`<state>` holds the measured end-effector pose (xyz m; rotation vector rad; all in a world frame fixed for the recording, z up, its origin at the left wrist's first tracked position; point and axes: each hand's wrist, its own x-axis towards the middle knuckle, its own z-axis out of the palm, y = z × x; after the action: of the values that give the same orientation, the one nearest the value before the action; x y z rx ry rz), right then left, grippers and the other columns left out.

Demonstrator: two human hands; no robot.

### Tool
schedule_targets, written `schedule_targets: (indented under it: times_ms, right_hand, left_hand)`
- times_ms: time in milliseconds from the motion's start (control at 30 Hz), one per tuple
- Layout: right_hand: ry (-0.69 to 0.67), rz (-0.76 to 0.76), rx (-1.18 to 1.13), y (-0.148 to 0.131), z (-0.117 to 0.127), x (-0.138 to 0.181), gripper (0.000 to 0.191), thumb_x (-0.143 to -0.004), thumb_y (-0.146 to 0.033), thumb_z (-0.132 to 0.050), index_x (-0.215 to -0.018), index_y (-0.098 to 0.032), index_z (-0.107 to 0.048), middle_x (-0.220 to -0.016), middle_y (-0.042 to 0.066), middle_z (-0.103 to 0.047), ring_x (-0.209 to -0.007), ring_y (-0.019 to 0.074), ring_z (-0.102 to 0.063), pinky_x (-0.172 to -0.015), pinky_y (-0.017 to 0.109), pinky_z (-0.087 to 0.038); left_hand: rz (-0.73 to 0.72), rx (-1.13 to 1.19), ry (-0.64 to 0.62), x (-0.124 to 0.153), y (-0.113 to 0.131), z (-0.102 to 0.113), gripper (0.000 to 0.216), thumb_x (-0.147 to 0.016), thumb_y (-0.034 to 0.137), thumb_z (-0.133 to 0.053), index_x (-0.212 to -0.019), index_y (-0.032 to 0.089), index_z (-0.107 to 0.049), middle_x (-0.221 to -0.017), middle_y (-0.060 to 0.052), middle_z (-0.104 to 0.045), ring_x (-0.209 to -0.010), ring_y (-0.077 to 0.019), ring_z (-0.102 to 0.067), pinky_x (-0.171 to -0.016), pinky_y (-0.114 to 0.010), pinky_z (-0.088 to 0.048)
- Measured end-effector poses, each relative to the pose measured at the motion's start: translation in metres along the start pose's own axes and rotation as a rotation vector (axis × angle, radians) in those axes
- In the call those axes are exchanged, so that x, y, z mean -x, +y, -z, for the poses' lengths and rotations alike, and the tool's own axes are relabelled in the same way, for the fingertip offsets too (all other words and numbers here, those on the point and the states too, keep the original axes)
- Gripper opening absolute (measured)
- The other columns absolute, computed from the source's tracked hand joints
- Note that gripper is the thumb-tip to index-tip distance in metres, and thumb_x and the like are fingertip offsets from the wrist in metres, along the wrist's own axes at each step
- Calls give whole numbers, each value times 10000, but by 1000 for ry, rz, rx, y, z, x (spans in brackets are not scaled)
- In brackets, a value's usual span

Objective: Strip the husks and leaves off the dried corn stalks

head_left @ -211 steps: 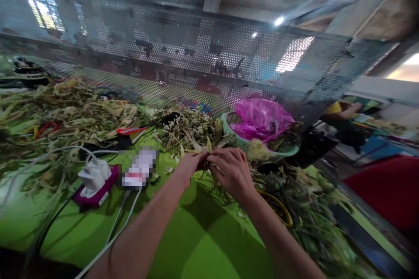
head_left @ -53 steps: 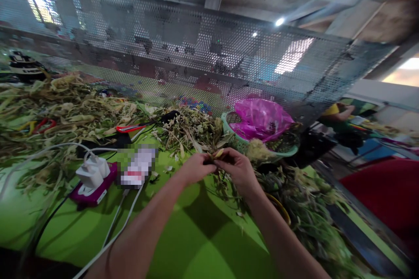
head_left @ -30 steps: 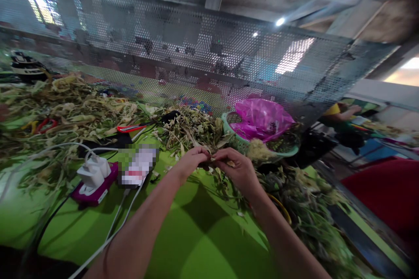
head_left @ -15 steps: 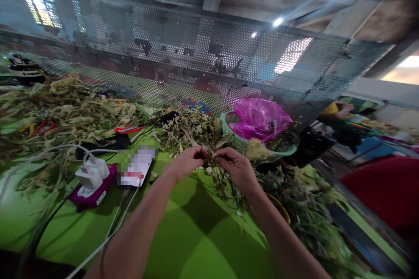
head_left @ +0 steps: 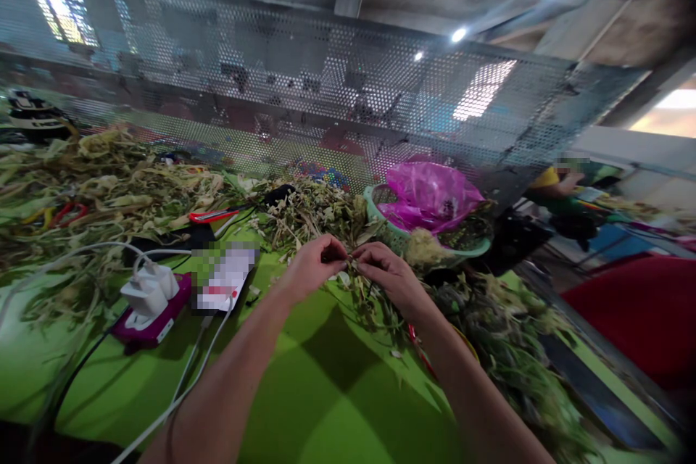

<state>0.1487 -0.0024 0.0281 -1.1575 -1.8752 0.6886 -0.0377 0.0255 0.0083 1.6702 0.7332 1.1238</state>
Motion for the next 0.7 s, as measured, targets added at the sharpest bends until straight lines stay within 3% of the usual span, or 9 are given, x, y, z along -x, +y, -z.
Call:
schedule_targets:
  times_ms: [267,467,700]
  right_hand:
    - [-147,35,43,-4,6,0,215,-843,-363,-594,-702,-201,-597,-940,43,-560,-910,193,-530,-840,322,-407]
    - [-264,-20,-24,-1,12,1,246,-852,-427,-581,-757,-200,-601,-911,31,-534,-892,190,-506,-826,310,-404]
    - [-282,-89,-158,5,11,3,255,-843,-438,-592,-763,-196,-600,-916,25,-529,-884,181,-494,-830,304,-401]
  left_hand:
    - [46,-10,-54,0,3,1,113,-728,196,-651,-808,130,-603,-741,-12,-609,-696,-109,-539,-679,-235,-426]
    - [40,-10,-95,2,0,0,96,-727,163,-634,-815,128,-621,-755,-16,-628,-709,-110,-553,-677,-231,-424]
    - [5,-16,-97,3,4,-1,93,-717,123,-613,-806,132,-639,-771,-25,-651,-740,-124,-584,-713,-248,-447]
